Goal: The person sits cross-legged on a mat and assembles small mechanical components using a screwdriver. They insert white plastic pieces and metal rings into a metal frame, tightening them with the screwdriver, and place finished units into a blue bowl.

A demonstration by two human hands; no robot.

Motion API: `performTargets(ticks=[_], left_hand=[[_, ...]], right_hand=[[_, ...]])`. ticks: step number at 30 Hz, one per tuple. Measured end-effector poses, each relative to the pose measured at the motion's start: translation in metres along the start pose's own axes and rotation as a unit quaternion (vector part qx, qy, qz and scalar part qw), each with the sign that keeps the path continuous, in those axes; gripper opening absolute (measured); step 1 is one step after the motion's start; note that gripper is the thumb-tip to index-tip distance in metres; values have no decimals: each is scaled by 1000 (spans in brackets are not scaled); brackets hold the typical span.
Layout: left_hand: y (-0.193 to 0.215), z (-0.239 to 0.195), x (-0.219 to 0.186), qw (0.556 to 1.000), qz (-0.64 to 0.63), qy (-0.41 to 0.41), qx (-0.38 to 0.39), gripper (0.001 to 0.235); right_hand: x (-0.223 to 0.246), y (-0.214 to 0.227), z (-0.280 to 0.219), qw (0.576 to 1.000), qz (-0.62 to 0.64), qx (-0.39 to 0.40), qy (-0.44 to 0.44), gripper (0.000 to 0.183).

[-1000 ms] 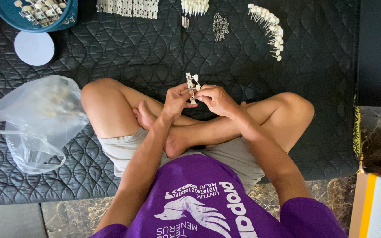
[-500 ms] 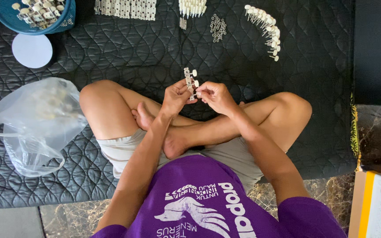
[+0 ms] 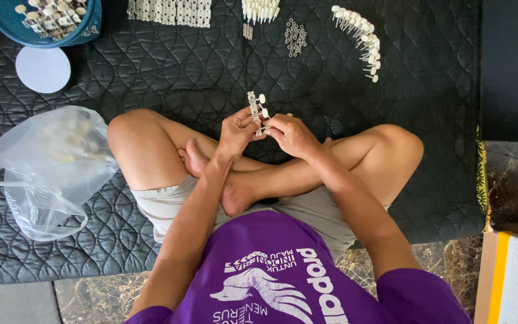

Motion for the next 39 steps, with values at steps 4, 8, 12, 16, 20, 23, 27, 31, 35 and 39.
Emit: performTargets(ticks=[4, 8, 12, 16, 20, 23, 27, 31, 35, 39], left_hand=[[-7, -3, -4, 1000, 4, 0, 0, 39], [-5, 0, 2, 1000, 21, -7, 9, 41], [-4, 1, 5, 999, 43, -7, 6, 40], [2, 7, -5, 999, 47, -8, -7, 38], [10, 11, -7, 999, -7, -9, -44, 39], [13, 14, -11, 997, -23, -11, -76, 39], [18, 3, -37, 985, -67, -12, -156, 35], [34, 12, -25, 975, -104, -17, -194, 34], [42, 18, -9, 970, -120, -7, -210, 31], [46, 18, -4, 970, -131, -14, -205, 27]], right_hand=[[-28, -14, -4, 1000, 4, 1, -13, 11], [-48, -28, -5, 988, 61, 72, -122, 28], [-65, -40, -12, 953, 153, 124, -232, 34], [-55, -36, -8, 946, 181, 125, -237, 30], [-56, -25, -1, 980, 100, 50, -165, 15], [-50, -11, 10, 979, 93, 60, -173, 25], [-29, 16, 49, 980, -36, 101, -169, 24], [-95, 5, 105, 975, -166, -42, -145, 18], [-110, 0, 148, 967, -175, -150, -110, 27], [-103, -6, 163, 958, -211, -131, -140, 39]])
Point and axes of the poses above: each hand's wrist, its own z-axis towards the middle knuckle, its own y-axis out of the back of the hand, x = y × z, the point moved 8 cm from there along z, towards the middle knuckle, and after that the axes turned 6 degrees about -z, right-handed, at the moved point
